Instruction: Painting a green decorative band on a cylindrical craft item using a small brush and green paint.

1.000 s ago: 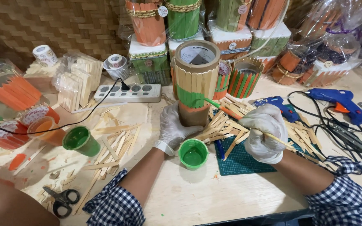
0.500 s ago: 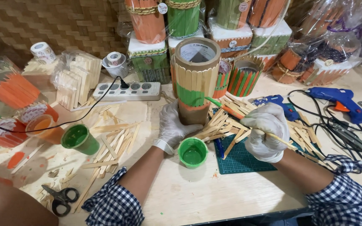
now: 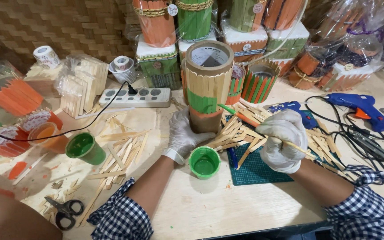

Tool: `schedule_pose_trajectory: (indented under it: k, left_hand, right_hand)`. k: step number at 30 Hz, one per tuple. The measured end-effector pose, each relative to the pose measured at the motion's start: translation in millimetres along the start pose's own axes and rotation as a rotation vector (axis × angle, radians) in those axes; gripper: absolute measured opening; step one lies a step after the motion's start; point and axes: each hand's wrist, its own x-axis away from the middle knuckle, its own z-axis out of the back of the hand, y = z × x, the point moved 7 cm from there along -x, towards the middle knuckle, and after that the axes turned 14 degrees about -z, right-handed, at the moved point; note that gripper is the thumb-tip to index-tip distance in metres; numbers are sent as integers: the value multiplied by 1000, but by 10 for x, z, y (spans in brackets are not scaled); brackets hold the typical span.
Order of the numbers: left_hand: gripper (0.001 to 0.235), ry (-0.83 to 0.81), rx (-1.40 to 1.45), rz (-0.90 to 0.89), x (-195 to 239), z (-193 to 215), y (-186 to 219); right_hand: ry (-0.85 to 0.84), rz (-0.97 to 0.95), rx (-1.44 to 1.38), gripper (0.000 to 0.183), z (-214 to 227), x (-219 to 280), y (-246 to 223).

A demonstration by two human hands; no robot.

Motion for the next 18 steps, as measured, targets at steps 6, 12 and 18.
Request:
schedule_pose_trajectory:
  k: [6,12,18]
  left_hand:
    - [59,0,219,22,-7,21,-17]
    - [67,-10,133,48,6,-29,-74]
    - [61,-12,247,19,-1,71,49]
  right_hand:
    - [-10,-10,-14,45,-113,-77,-56]
    - [-1,-2,13,52,-39,-103,-64]
    - [-13,-8,1,47,-67,-50,-55]
